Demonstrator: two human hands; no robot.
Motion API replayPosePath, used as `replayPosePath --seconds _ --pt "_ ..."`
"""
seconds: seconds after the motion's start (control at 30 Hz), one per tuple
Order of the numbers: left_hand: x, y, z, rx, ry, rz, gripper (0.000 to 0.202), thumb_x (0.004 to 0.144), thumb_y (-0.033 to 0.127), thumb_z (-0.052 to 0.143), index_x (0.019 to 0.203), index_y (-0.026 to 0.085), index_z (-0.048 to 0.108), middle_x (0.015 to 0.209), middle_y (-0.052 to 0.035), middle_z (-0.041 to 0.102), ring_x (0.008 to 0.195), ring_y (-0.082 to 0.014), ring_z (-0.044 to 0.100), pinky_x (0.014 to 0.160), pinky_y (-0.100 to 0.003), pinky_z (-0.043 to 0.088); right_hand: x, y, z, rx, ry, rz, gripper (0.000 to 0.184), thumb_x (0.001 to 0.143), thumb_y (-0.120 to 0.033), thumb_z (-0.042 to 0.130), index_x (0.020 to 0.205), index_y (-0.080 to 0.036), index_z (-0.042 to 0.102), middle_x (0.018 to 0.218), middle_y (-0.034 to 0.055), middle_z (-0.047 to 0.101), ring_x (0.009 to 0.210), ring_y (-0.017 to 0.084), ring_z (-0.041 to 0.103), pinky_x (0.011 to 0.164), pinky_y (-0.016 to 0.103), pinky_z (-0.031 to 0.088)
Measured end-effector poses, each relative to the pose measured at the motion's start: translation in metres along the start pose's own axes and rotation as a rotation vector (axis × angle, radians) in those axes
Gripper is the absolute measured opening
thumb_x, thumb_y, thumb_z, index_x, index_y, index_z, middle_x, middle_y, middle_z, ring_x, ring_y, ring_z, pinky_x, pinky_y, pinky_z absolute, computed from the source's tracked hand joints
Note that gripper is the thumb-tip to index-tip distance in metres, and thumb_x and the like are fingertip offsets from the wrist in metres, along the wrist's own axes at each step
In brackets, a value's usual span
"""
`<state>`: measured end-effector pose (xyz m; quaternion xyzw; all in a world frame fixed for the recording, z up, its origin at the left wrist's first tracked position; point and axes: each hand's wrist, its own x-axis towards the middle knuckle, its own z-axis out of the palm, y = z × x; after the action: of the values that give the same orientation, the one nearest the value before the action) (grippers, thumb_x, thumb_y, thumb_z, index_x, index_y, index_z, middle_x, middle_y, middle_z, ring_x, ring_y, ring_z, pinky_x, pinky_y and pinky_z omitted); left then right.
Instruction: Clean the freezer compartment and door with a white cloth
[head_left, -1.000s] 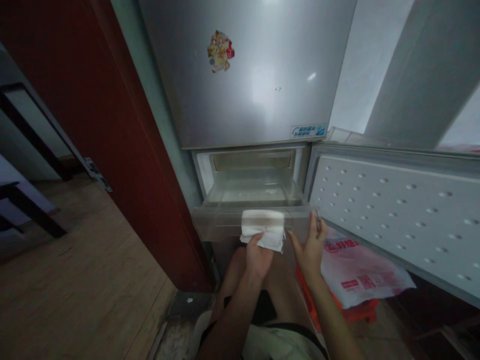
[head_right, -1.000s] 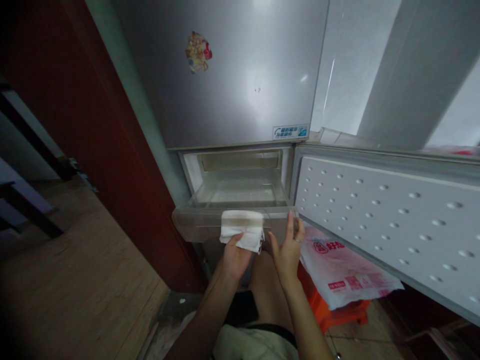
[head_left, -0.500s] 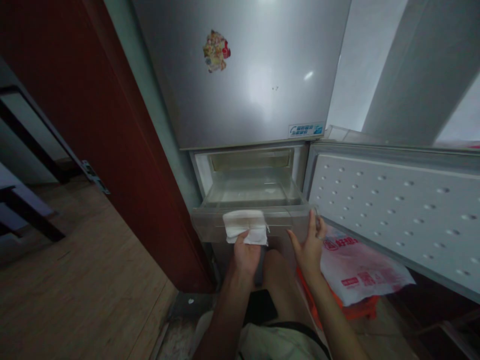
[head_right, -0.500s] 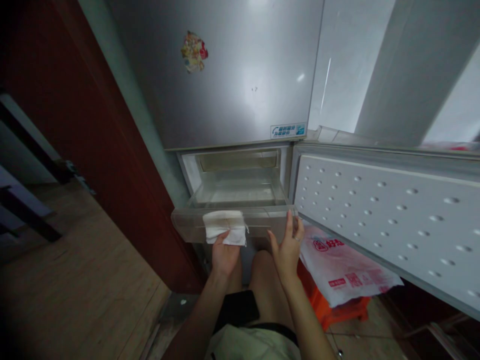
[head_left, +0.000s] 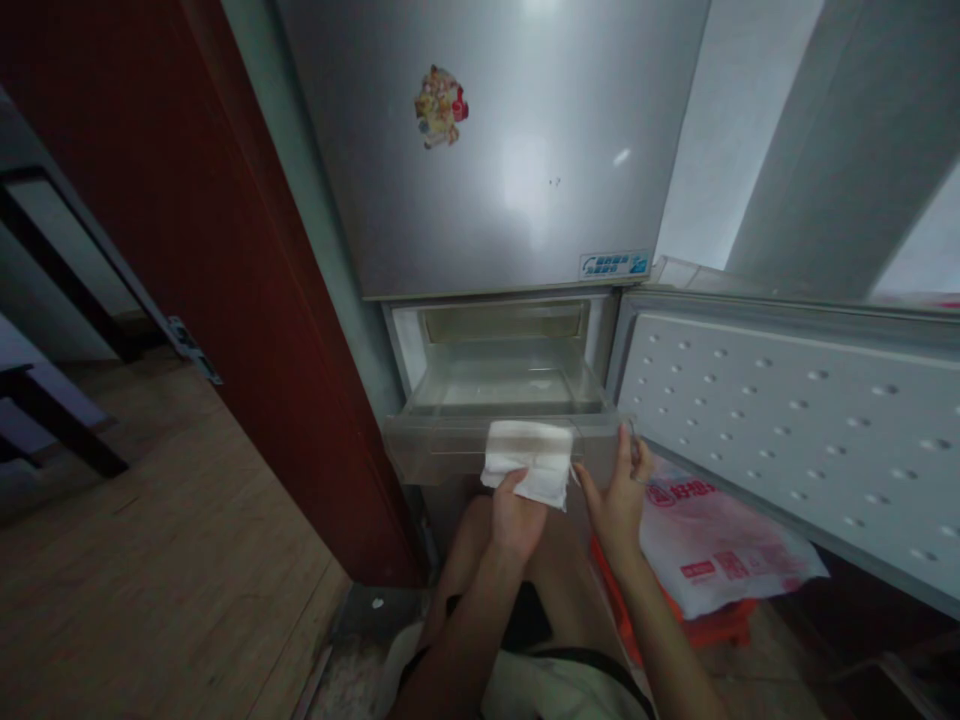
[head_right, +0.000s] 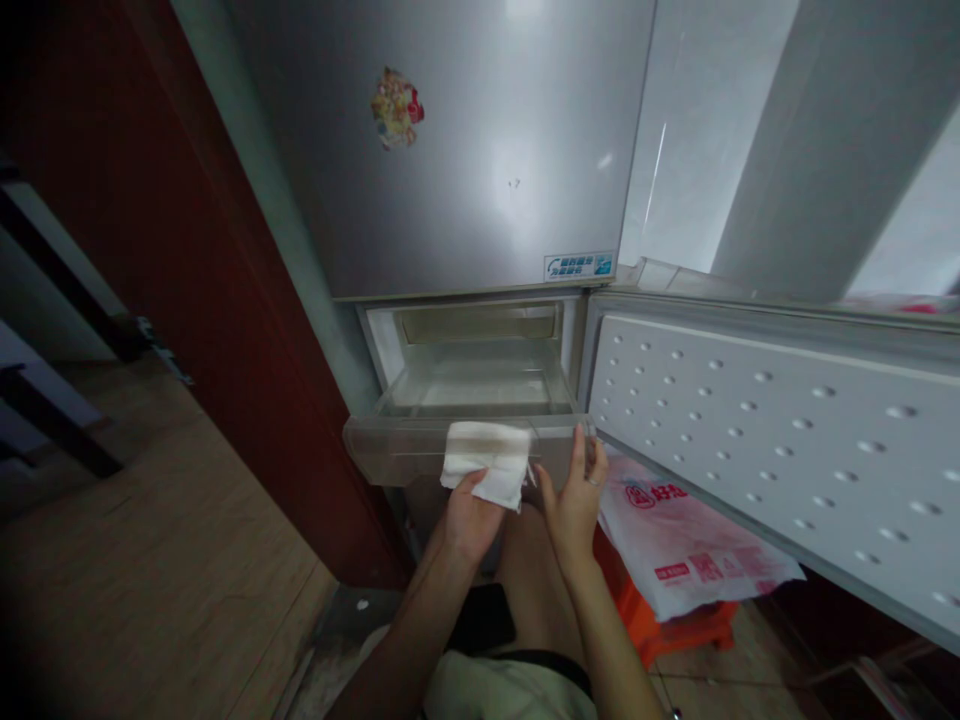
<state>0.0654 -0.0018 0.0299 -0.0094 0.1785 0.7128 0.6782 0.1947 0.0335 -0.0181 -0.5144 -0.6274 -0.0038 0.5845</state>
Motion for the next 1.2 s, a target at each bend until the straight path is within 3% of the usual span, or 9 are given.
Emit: replayPosePath --seconds 0.2,0.3,0.63,0.93,1.07,1.2 --pt "-0.005 0.066 -0.019 0.034 0.081 0.178 0.045 0.090 0.002 0.039 0.131 0.004 0.058 0.087 -0.0104 0.078 0.070 -0.0190 0.075 0.074 -0.030 0.060 0.000 0.002 0.001 -0.012 0.016 -0.020 0.080 0.090 -0.055 0.054 0.156 -0.025 0.020 0.146 0.0173 0.030 0.138 0.034 0.032 0.110 0.056 0.034" --pt "-0.006 0.081 -0.022 0.061 0.094 0.167 0.046 0.090 0.001 0.039 0.132 0.004 0.057 0.086 -0.0111 0.078 0.073 -0.0207 0.076 0.074 -0.032 0.061 0.000 0.002 0.001 -0.011 0.015 -0.016 0.080 0.090 -0.056 0.053 0.156 -0.025 0.020 0.146 0.0174 0.030 0.138 0.034 0.032 0.110 0.057 0.035" --pt "-0.003 0.068 -0.039 0.005 0.075 0.149 0.048 0.091 0.003 0.037 0.136 0.005 0.054 0.091 -0.0123 0.079 0.081 -0.0232 0.077 0.075 -0.033 0.062 0.000 -0.001 -0.001 -0.009 0.018 -0.021 0.080 0.091 -0.056 0.052 0.156 -0.026 0.018 0.147 0.0172 0.029 0.139 0.035 0.031 0.109 0.059 0.035" --pt "-0.002 0.072 -0.014 0.023 0.064 0.193 0.048 0.092 0.003 0.038 0.137 0.005 0.053 0.089 -0.0109 0.079 0.077 -0.0215 0.077 0.073 -0.032 0.061 0.000 0.002 0.001 -0.018 0.014 -0.027 0.080 0.090 -0.057 0.052 0.156 -0.026 0.019 0.146 0.0170 0.030 0.138 0.035 0.033 0.109 0.059 0.034" --pt "-0.009 0.068 -0.025 0.033 0.102 0.149 0.047 0.092 0.004 0.038 0.137 0.003 0.052 0.088 -0.0127 0.079 0.078 -0.0222 0.077 0.075 -0.032 0.061 0.000 0.000 0.001 -0.017 0.016 -0.028 0.079 0.091 -0.055 0.052 0.156 -0.026 0.019 0.146 0.0173 0.029 0.138 0.035 0.032 0.109 0.058 0.035" --pt "-0.007 0.063 -0.036 0.023 0.106 0.171 0.049 0.089 0.002 0.040 0.135 0.007 0.055 0.095 -0.0120 0.079 0.083 -0.0211 0.077 0.080 -0.031 0.061 -0.001 0.001 0.001 -0.014 0.014 -0.017 0.080 0.090 -0.056 0.052 0.156 -0.026 0.018 0.148 0.0168 0.029 0.139 0.034 0.030 0.110 0.058 0.034"
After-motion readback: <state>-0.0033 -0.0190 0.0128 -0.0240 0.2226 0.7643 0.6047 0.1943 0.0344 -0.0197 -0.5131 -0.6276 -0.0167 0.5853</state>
